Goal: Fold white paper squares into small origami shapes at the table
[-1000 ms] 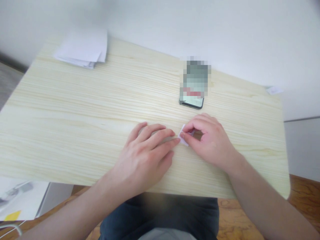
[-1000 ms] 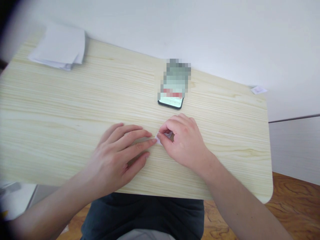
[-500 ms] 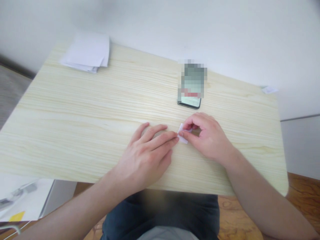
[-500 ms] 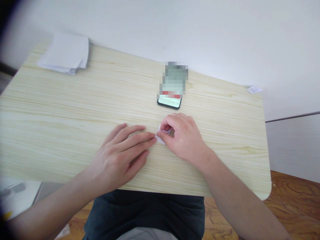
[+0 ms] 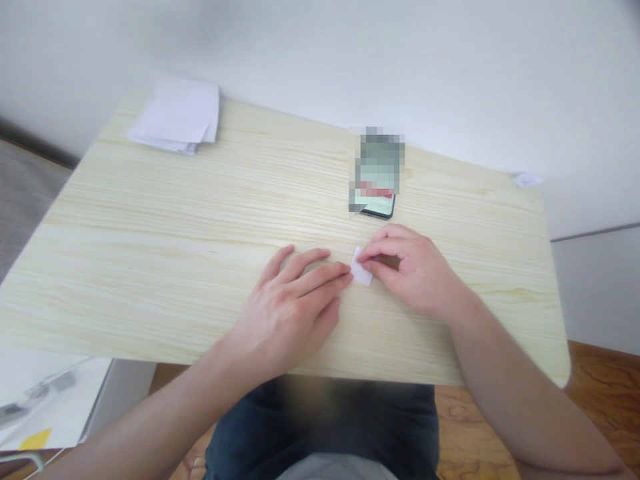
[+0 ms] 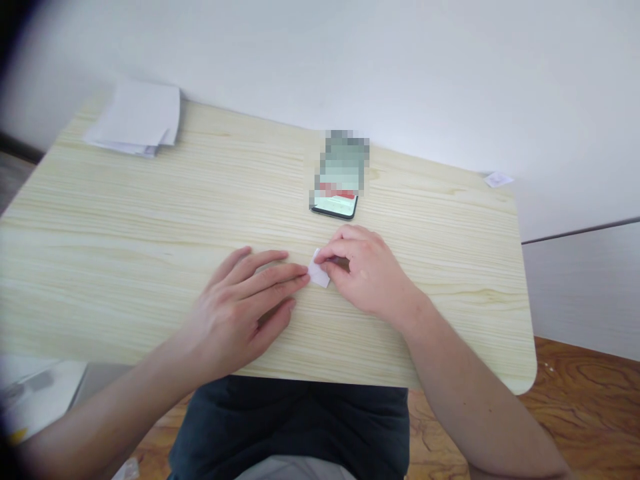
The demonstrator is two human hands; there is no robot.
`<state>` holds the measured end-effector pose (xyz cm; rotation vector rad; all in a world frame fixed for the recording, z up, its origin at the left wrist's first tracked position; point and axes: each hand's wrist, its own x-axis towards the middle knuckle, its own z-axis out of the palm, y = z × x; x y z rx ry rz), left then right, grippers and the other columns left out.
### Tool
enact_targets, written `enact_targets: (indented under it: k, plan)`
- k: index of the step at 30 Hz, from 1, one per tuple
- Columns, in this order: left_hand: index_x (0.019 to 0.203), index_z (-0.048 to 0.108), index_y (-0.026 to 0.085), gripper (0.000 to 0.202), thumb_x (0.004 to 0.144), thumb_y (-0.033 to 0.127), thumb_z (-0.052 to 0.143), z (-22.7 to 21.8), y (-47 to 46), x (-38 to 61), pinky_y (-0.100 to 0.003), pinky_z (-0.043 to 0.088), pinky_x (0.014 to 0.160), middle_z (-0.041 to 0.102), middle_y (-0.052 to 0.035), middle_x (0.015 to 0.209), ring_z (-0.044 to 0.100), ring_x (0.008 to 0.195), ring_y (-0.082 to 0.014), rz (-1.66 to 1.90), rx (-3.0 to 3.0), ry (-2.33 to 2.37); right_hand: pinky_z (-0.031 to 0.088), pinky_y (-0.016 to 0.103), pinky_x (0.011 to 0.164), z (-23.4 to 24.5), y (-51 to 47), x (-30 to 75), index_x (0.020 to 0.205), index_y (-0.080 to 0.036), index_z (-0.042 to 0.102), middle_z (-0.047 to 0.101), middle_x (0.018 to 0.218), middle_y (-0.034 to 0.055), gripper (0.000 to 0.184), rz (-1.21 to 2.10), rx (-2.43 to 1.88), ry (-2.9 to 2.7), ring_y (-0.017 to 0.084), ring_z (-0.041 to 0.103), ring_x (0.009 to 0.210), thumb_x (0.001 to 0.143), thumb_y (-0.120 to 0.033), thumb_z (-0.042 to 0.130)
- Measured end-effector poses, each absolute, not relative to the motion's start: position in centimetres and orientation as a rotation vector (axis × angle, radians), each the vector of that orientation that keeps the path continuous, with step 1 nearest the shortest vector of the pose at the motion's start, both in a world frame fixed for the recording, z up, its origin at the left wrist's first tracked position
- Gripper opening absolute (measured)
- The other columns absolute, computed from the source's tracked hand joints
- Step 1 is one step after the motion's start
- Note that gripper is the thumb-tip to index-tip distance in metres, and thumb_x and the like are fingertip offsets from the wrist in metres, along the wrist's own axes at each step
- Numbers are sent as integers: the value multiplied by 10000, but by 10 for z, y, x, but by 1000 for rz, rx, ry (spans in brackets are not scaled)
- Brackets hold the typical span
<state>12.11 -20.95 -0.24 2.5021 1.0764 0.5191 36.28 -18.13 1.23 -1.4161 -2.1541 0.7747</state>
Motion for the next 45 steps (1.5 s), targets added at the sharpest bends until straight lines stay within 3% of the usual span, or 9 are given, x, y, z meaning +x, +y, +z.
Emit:
enact_targets:
  k: [7,12,16,21,28,32,36,42,45]
  plan:
    - [1283,683,289,344,978,201,549,-4,-208,118,-539,267,1239,662,18,1410,507,1403,-268,517,2491,1060,535,352,887,9,-182,372,1027,-260,802,704,1009,37,332,837,-1340,-2151,189,675,937,904,-31,595]
    - [1317,669,280,368,967,234,563,-2,-205,118,-544,281,1236,619,-32,1450,485,1413,-287,476,2482,1047,570,365,837,7,-184,373,1235,-270,708,648,1233,67,456,821,-1342,-2089,195,668,904,840,-55,635]
    - [1341,659,258,402,944,246,592,-2,-200,121,-539,316,1223,593,-72,1460,478,1400,-310,495,2496,1060,541,400,947,8,-186,369,1229,-245,698,600,1340,85,452,776,-1330,-2171,258,629,1134,816,-71,641]
    - [1325,667,251,398,931,255,608,3,-189,128,-524,357,1193,589,-88,1441,485,1377,-317,498,2505,1053,504,392,965,13,-187,368,991,-207,700,623,1257,85,242,764,-1310,-2202,254,614,1142,781,-93,666]
    - [1179,689,233,295,901,332,664,13,-159,143,-423,487,1021,715,-43,1143,638,1103,-245,527,2324,1086,464,320,727,10,-185,370,858,-213,634,654,837,-2,184,858,-1359,-2067,177,589,782,741,-71,648]
    - [986,703,229,230,860,422,705,15,-139,155,-389,509,868,719,-23,958,648,958,-236,433,2281,1076,480,306,712,4,-185,372,947,-225,638,683,901,-6,238,987,-1344,-1859,167,618,796,762,-75,646]
    - [842,696,212,169,876,377,681,13,-133,163,-360,489,807,687,-27,861,623,907,-226,446,2256,1020,498,309,717,0,-184,371,972,-226,642,671,874,-7,220,985,-1326,-1755,163,629,782,792,-103,674]
    - [817,678,174,244,914,397,666,16,-138,163,-306,464,720,652,-24,832,596,792,-168,552,1864,937,507,364,832,7,-183,367,1035,-240,674,682,1037,30,258,759,-1306,-1642,196,635,904,799,-200,768]
    - [847,692,163,239,910,393,685,16,-136,158,-309,462,721,651,-32,823,597,789,-173,541,1727,842,527,347,782,10,-184,366,1079,-246,660,717,977,25,241,1051,-1226,-1490,182,655,847,855,-260,747]
